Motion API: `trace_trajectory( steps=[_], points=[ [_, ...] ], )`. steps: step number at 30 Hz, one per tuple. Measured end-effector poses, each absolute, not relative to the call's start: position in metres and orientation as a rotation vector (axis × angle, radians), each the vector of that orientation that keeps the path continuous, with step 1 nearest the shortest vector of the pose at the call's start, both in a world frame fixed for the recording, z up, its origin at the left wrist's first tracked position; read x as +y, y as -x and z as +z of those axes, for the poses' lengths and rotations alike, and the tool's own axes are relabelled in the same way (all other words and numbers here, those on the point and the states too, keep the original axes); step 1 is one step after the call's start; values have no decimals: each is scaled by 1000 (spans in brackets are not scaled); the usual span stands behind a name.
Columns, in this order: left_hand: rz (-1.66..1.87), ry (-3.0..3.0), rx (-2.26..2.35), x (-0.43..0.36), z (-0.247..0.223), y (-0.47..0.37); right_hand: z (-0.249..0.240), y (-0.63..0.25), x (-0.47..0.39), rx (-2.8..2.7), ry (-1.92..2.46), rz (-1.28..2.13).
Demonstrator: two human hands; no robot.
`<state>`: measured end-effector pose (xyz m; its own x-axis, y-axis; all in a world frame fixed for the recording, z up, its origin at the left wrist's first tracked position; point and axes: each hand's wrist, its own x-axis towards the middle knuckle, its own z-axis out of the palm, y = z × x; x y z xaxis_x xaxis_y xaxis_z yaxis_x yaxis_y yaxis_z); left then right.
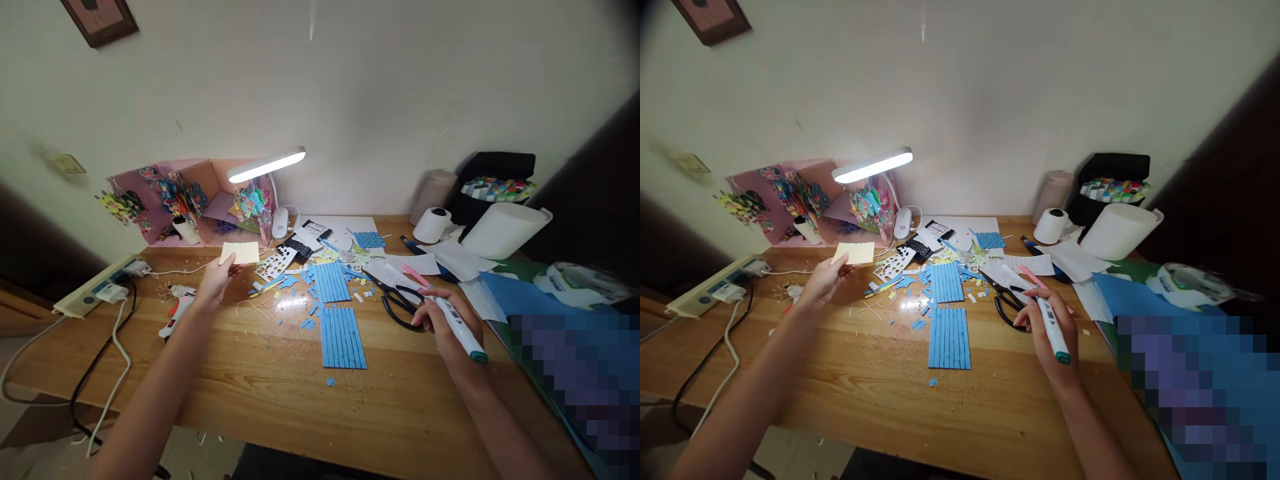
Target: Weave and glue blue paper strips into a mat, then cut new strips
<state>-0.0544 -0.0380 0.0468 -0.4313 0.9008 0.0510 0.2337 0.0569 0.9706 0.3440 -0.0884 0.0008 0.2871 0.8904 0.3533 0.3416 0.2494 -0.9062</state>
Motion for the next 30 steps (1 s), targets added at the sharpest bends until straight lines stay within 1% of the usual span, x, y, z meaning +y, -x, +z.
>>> trace_trajectory(
  steps=[3,9,13,19,24,28,30],
  points=[
    [1242,-1316,1746,-35,34,48,1,-343,-87,-1258,1331,662],
    [850,-1789,1806,-51,18,45,4,-339,-91,-1305,1290,721],
    [695,-2003,1805,-56,10,49,6,-332,-96,-1393,1202,802],
    [607,-2161,1669,-61,5,60,0,-322,-102,-1483,1124,1023],
    [588,-2179,1640,-69,13,66,-7,-314,-99,-1614,1160,1033],
    [649,-2110,1707,-88,28,39,-5,-300,-97,-1557,1063,1106],
    [666,-2105,1629,-102,37,15,2,-288,-100,-1512,983,1179]
  ],
)
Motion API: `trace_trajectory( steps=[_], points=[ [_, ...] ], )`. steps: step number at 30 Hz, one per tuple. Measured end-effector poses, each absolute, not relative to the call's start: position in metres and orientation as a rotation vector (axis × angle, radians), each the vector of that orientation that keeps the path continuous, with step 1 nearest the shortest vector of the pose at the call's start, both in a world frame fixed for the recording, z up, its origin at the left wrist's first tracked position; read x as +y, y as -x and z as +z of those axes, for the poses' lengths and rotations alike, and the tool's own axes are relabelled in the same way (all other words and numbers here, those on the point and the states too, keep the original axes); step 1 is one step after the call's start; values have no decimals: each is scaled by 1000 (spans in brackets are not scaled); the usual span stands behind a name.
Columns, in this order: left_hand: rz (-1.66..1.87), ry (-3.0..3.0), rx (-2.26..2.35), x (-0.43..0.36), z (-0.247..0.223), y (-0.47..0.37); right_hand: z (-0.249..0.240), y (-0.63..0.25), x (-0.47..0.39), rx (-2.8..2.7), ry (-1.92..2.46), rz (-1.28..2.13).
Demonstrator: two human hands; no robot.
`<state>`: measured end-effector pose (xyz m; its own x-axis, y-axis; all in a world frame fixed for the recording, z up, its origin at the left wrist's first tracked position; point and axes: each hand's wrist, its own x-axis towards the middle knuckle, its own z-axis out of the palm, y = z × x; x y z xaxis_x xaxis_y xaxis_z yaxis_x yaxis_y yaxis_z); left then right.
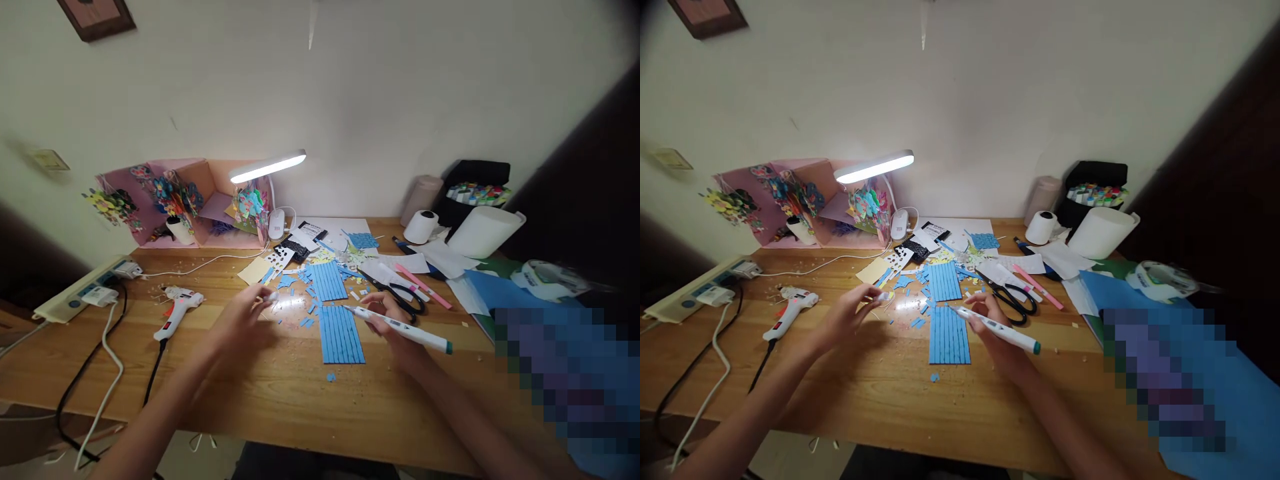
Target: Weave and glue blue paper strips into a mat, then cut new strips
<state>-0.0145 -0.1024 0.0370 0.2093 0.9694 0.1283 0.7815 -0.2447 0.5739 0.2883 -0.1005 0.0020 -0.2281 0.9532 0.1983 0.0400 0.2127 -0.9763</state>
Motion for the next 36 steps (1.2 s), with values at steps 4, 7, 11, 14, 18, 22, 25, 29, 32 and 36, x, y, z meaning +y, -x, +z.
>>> trace_trajectory(
  steps=[4,7,11,14,18,22,25,29,32,36],
  points=[
    [779,-2080,1385,-126,50,-29,20,-267,-115,-1481,797,1377],
    [784,-2089,1271,-138,55,-45,29,-259,-127,-1523,778,1438],
    [743,-2091,1165,-156,59,-54,34,-257,-145,-1574,777,1462],
    [733,-2028,1067,-171,58,-58,30,-260,-158,-1643,687,1297],
    [786,-1976,986,-189,53,-65,22,-264,-170,-1789,581,987],
    [885,-2040,982,-200,52,-75,21,-264,-177,-1782,564,873],
    [947,-2104,962,-205,57,-83,23,-265,-186,-1722,632,882],
    [864,-2114,903,-198,60,-91,18,-271,-194,-1709,675,760],
    [735,-2070,950,-175,46,-94,16,-279,-179,-1913,707,567],
    [671,-1932,1383,-137,12,-96,16,-312,-129,-2107,1287,-43]
  ],
)
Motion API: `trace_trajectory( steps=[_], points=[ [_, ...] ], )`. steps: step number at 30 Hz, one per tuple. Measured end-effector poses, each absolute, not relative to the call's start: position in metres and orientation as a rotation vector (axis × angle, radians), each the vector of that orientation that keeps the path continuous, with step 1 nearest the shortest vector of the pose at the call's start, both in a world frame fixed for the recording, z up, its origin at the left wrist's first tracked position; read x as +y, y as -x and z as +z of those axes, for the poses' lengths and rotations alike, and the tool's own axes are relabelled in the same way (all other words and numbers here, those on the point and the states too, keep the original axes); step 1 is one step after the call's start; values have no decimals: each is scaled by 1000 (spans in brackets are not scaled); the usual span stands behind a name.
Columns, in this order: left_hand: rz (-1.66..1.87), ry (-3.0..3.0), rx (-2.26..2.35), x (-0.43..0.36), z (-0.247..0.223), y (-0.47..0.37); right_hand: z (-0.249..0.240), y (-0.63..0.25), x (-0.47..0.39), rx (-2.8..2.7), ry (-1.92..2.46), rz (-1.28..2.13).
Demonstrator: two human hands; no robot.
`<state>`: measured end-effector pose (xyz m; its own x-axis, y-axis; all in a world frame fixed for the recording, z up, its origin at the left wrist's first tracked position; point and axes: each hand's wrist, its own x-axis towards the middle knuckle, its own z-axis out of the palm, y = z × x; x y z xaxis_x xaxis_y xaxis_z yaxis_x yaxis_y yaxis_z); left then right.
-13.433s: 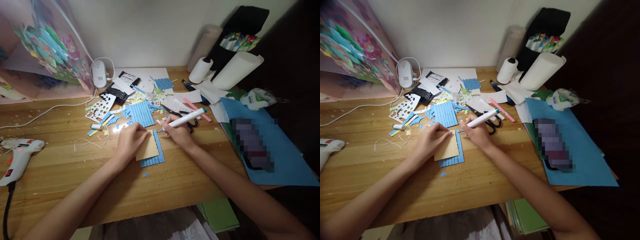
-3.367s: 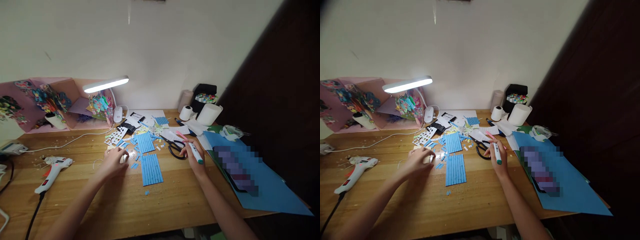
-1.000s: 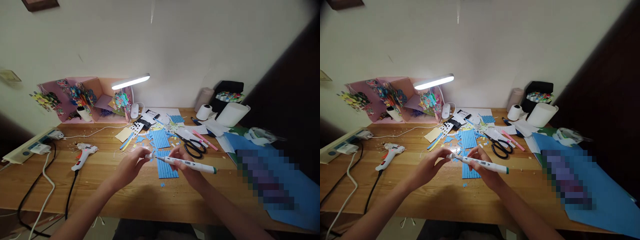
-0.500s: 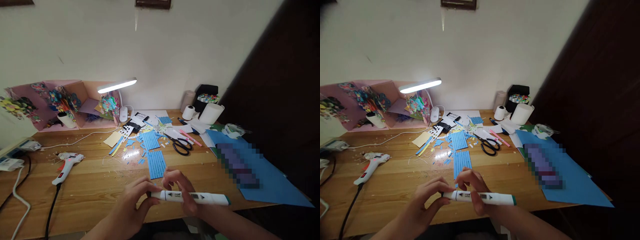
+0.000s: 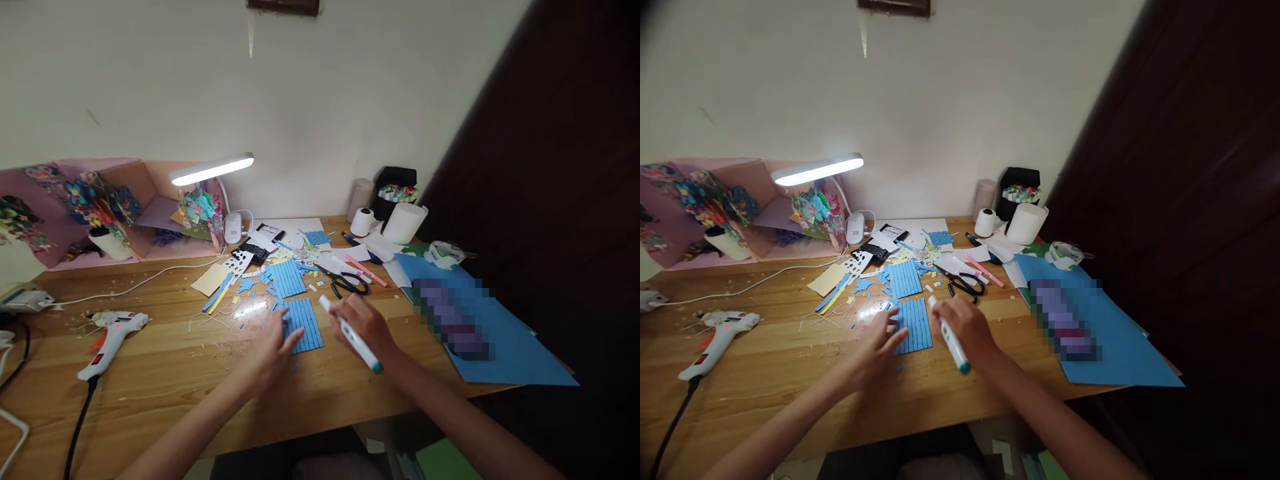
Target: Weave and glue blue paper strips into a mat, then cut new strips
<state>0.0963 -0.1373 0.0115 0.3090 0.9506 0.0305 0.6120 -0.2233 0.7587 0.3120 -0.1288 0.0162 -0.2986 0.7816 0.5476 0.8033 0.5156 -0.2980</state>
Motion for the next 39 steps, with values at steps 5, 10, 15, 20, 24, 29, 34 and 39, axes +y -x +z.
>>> trace_trajectory(
  steps=[5,10,15,20,24,29,34,39],
  points=[
    [611,-2117,1814,-116,-12,-100,8,-391,-80,-2096,1775,-220],
    [644,-1983,1654,-107,-14,-101,-3,-435,-60,-2200,1781,-101],
    [579,-1819,1641,-104,-14,-103,-8,-427,-43,-2225,1761,-19],
    [616,-2000,1747,-108,-14,-105,-12,-397,-36,-2191,1804,-34],
    [637,-1906,1701,-106,-12,-106,-14,-384,-30,-2141,1908,-33],
    [637,-1798,1623,-102,-7,-104,-11,-381,-27,-2101,1976,-22],
    [703,-1600,1272,-93,1,-91,-8,-371,-41,-2134,1908,48],
    [820,-1355,1117,-77,8,-74,-6,-363,-47,-2182,1914,169]
  ],
)
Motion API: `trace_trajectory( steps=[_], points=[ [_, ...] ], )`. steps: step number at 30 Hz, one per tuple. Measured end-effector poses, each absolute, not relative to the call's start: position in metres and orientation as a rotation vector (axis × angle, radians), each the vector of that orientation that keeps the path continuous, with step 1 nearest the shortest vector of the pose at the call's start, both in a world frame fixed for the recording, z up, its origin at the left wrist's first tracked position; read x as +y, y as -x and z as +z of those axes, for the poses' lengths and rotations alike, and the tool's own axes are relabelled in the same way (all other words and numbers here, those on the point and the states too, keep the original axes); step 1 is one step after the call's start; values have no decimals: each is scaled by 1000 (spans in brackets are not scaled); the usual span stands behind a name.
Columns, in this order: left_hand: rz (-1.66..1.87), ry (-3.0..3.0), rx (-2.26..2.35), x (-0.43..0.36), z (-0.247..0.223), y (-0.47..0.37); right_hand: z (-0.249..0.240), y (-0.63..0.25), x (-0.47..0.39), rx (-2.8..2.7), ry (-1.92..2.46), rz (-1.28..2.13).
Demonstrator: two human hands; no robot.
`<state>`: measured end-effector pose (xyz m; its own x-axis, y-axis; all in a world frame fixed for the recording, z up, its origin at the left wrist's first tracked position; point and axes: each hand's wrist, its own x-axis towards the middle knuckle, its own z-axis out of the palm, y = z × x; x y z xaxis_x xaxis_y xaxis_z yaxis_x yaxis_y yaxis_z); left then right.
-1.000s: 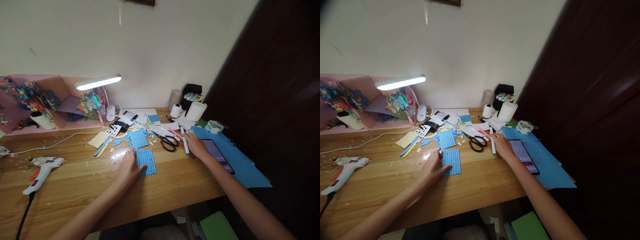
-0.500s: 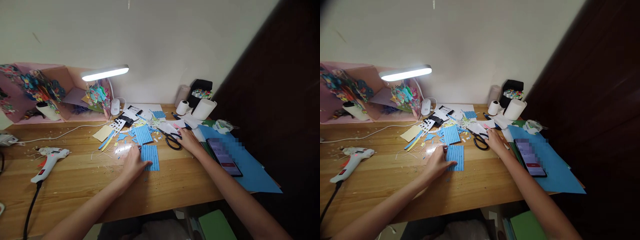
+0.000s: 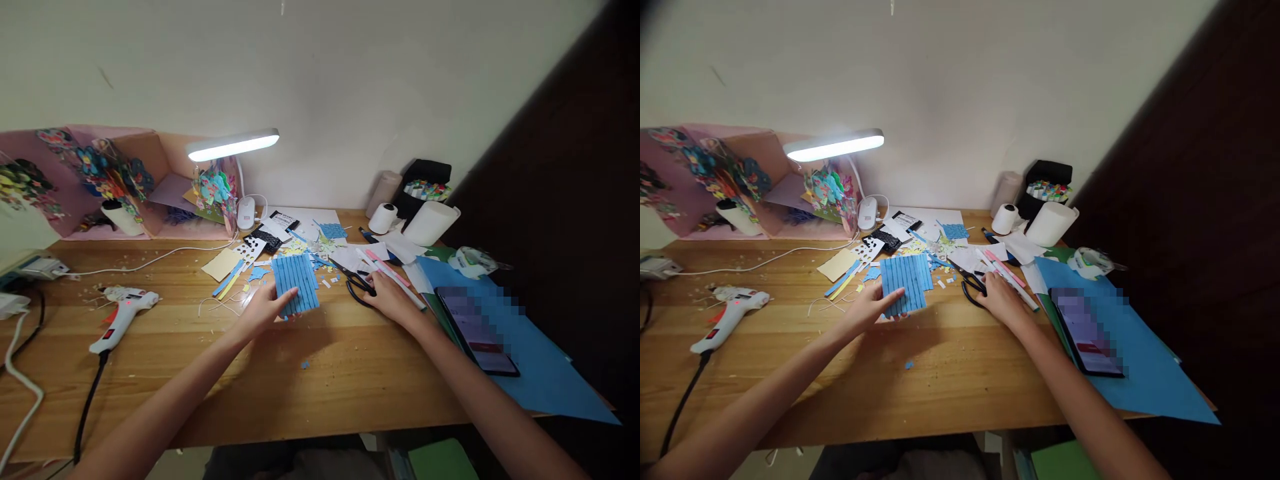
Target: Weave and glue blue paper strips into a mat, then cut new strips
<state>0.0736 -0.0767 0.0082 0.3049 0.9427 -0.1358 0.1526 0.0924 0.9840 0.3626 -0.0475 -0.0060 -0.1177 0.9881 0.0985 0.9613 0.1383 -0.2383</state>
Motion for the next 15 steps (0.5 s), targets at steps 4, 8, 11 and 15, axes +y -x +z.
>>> trace_trajectory(
  steps=[4,8,11,15],
  points=[
    [882,-1240,1156,-67,8,-63,4,-363,-52,-2187,1931,179],
    [947,-1211,1181,-68,3,-60,9,-358,-65,-2019,2020,207],
    [966,-1213,1159,-73,3,-60,10,-338,-72,-1721,1944,274],
    [997,-1220,1128,-78,5,-62,14,-294,-66,-1559,1552,936]
  ],
)
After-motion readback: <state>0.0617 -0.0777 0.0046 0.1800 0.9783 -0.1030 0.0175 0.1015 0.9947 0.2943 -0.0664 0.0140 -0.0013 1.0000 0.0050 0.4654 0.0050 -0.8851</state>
